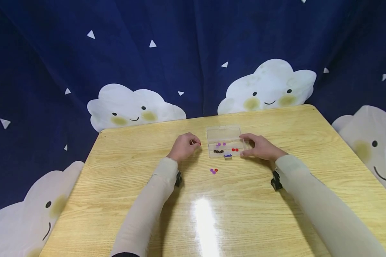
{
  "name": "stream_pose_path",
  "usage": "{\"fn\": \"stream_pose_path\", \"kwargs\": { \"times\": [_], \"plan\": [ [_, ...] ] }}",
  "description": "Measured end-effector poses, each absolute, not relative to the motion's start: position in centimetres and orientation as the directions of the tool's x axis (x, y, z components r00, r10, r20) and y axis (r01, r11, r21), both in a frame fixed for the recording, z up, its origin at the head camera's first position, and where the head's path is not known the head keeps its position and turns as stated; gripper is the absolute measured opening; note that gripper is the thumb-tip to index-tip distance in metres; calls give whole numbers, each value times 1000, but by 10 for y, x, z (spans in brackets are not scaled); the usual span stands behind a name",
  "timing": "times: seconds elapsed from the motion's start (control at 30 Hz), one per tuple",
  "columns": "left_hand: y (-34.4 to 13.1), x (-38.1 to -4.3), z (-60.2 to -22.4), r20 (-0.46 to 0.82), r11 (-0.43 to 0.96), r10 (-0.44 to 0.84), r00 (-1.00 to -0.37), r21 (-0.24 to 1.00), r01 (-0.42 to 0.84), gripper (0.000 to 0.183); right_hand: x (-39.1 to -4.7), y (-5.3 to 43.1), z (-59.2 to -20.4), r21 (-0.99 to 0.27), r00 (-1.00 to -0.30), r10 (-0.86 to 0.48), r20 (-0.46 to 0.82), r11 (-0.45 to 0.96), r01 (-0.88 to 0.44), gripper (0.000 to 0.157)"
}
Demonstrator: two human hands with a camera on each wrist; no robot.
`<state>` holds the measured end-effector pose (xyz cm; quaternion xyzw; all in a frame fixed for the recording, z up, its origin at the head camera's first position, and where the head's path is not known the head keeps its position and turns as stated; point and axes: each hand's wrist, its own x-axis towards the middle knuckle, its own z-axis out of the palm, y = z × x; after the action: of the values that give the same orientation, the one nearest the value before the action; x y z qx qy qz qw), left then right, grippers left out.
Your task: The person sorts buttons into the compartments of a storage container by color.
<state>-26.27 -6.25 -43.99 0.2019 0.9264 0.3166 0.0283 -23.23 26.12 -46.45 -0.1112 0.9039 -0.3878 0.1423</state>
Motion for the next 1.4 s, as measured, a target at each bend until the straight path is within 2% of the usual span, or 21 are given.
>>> {"fn": "stream_pose_path", "kwargs": {
  "times": [0.33, 0.63, 1.4],
  "plan": [
    [-51, -271, -419, 99, 735, 467, -879, 509, 448, 9, -233, 263, -466, -738, -935, -303, -184, 671, -72, 79],
    [-29, -273, -407, 111, 733, 493, -863, 482, 481, 9, -233, 263, -465, -751, -934, -292, -204, 659, -43, 78],
    [45, -259, -413, 68, 668, 567, -821, 545, 506, 8, -230, 260, -460, -736, -938, -292, -189, 674, -62, 77]
  ]
}}
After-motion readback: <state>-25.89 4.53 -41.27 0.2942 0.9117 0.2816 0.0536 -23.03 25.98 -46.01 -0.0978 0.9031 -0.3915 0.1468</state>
